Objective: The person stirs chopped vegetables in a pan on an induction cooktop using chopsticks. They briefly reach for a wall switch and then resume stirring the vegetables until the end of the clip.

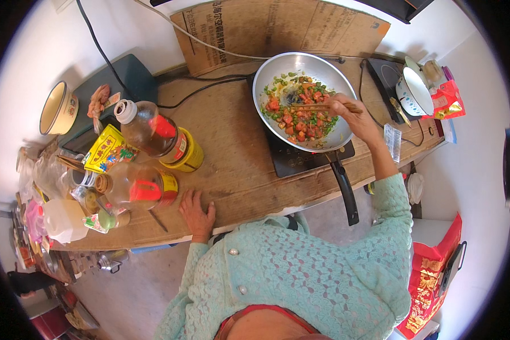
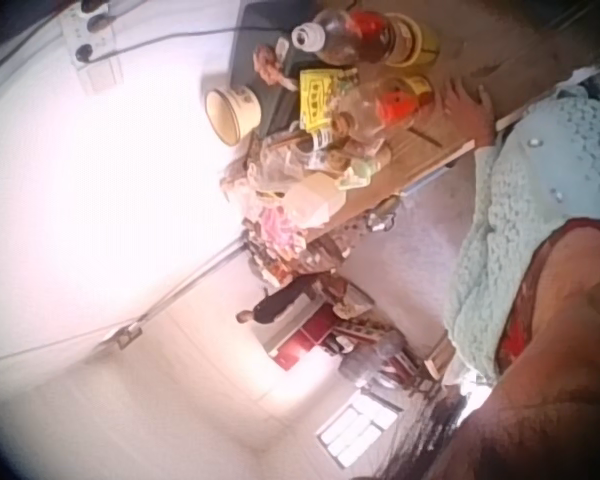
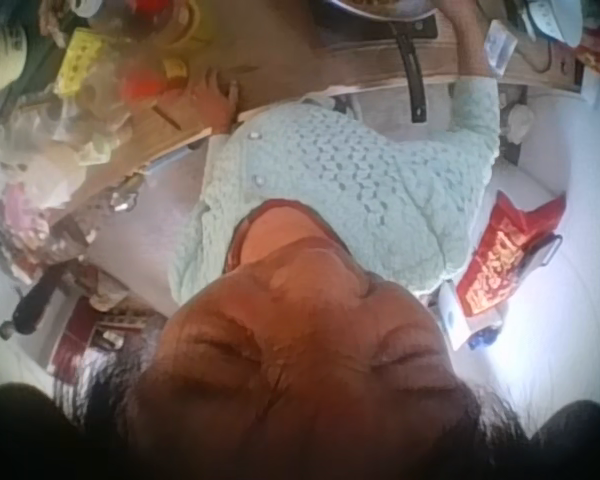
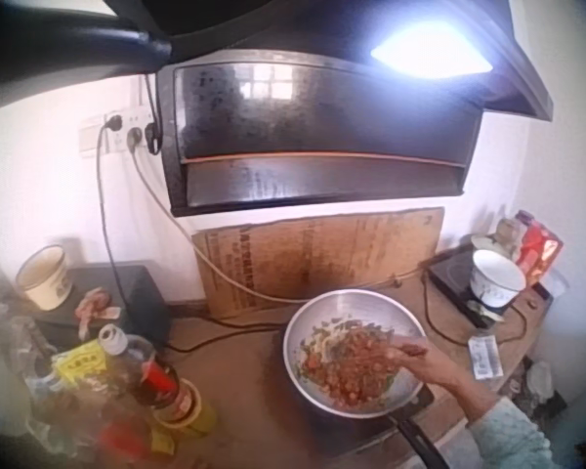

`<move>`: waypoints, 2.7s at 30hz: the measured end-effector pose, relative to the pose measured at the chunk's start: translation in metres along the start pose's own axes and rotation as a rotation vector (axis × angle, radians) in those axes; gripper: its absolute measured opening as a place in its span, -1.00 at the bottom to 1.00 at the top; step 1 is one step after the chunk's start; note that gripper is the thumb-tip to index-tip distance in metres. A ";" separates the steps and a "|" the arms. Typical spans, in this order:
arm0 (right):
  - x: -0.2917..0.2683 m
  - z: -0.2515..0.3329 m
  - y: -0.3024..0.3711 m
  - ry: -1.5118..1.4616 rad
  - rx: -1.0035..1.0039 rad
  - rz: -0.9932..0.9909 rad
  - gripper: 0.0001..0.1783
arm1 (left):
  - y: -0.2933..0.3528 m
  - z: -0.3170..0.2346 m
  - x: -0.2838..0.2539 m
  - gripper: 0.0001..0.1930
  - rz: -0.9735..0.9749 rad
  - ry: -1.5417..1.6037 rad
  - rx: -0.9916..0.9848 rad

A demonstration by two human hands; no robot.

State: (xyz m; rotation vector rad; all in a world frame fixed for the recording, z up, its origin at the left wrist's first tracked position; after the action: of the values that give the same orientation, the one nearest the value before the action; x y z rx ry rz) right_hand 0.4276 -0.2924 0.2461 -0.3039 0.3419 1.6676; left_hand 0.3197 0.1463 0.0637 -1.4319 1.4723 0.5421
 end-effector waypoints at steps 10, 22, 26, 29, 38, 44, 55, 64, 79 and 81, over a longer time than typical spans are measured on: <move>0.020 -0.023 0.026 0.026 -0.151 -0.105 -0.79 | 0.002 0.001 0.001 -0.49 -0.008 -0.002 0.004; -0.005 -0.036 0.037 -0.109 0.132 -0.291 -0.61 | 0.000 -0.001 0.000 -0.52 0.005 0.014 -0.015; 0.045 -0.004 0.002 -0.315 0.000 -0.197 -0.68 | 0.001 0.001 -0.001 -0.51 0.013 -0.023 -0.015; 0.059 -0.006 -0.015 -0.219 -0.061 -0.063 -0.76 | 0.001 0.002 0.001 -0.49 0.011 -0.013 -0.002; -0.057 -0.044 0.021 -0.174 0.086 -0.472 -0.68 | 0.001 0.000 0.000 -0.52 0.002 -0.001 -0.007; -0.031 -0.062 0.024 0.082 -0.037 -0.443 -0.67 | 0.002 0.002 0.003 -0.52 0.004 0.013 -0.008; 0.013 -0.008 0.041 0.102 -0.116 0.002 -0.78 | 0.002 0.000 0.000 -0.51 0.002 -0.033 0.011; -0.034 0.005 0.072 0.066 -0.022 -0.019 -0.77 | 0.001 -0.001 -0.001 -0.51 -0.025 -0.014 0.012; -0.048 -0.046 0.078 -0.038 0.056 -0.400 -0.73 | 0.001 0.000 0.002 -0.51 0.004 -0.026 -0.014; -0.024 -0.042 0.070 0.023 0.014 -0.333 -0.71 | 0.002 0.000 0.003 -0.51 -0.005 -0.028 -0.009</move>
State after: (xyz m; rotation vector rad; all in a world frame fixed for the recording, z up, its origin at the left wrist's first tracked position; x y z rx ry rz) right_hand 0.3608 -0.3390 0.2206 -0.3496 0.3021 1.3347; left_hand 0.3185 0.1457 0.0607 -1.4293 1.4452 0.5645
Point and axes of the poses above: each hand's wrist, its own y-axis away from the middle knuckle, its own x-axis out of the palm, z = x × y, the point moved 3 cm from there along -y, towards the middle knuckle, and after that the axes turned 9 degrees about x, right-handed, at the moved point
